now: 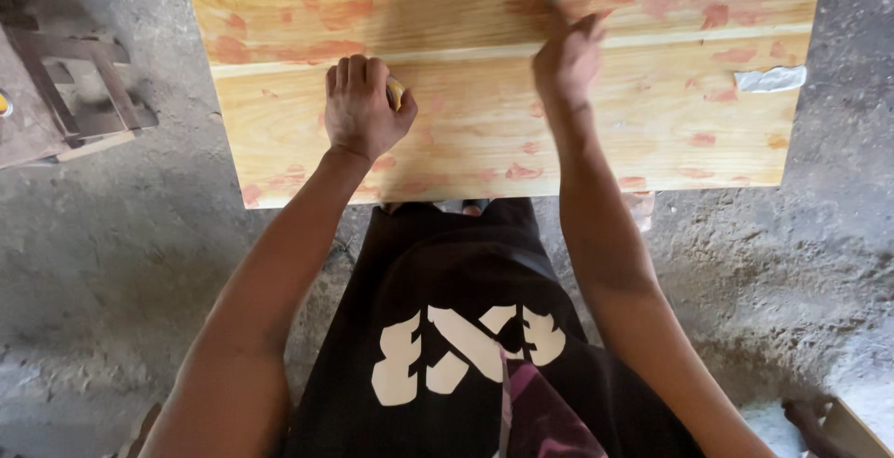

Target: The person applies reddish-brown stain to a wooden board with a brush, dipping the brush into a can of stain held in the other hand and brushing the liquid across the board's surface, working over different sections of the board.

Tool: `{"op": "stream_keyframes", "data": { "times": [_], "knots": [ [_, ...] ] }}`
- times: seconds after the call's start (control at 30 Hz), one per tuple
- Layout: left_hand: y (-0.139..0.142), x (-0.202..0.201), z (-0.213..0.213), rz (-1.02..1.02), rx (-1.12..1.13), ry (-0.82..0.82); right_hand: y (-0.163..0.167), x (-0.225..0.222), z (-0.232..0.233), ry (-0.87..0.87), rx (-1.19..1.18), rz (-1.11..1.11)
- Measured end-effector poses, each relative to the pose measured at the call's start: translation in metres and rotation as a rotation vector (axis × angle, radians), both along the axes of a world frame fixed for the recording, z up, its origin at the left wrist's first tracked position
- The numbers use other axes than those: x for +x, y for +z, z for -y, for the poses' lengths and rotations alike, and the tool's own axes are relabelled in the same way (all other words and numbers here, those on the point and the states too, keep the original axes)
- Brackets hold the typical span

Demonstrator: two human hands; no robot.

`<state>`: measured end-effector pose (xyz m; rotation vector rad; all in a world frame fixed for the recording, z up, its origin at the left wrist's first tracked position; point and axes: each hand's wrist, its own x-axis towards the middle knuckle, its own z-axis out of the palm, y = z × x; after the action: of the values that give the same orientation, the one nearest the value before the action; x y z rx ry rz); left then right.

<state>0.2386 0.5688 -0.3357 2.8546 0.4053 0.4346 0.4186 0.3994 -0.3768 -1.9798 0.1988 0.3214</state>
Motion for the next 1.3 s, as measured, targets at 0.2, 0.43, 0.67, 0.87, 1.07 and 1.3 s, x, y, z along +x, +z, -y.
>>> {"op": "stream_keyframes", "data": {
  "times": [0.2,0.43,0.67,0.87,1.07,1.3],
  "knots": [
    [0.001,0.003,-0.002,0.045,0.006,-0.015,-0.001,-0.005,0.021,0.41,-0.548,0.299],
    [0.004,0.004,-0.002,0.02,0.019,-0.005,0.007,0.014,0.033,0.485,-0.6,0.399],
    [0.001,0.003,0.0,0.014,0.011,-0.005,-0.01,0.039,0.027,0.451,-0.642,0.58],
    [0.005,0.008,0.0,0.051,0.04,0.01,-0.013,0.041,0.042,0.297,-0.552,0.545],
    [0.005,0.01,0.002,0.032,0.028,0.001,-0.018,-0.002,0.047,0.664,-0.443,0.652],
    [0.002,0.011,0.001,-0.009,-0.021,0.009,0.009,0.014,0.107,0.292,-0.598,0.543]
  ]
}}
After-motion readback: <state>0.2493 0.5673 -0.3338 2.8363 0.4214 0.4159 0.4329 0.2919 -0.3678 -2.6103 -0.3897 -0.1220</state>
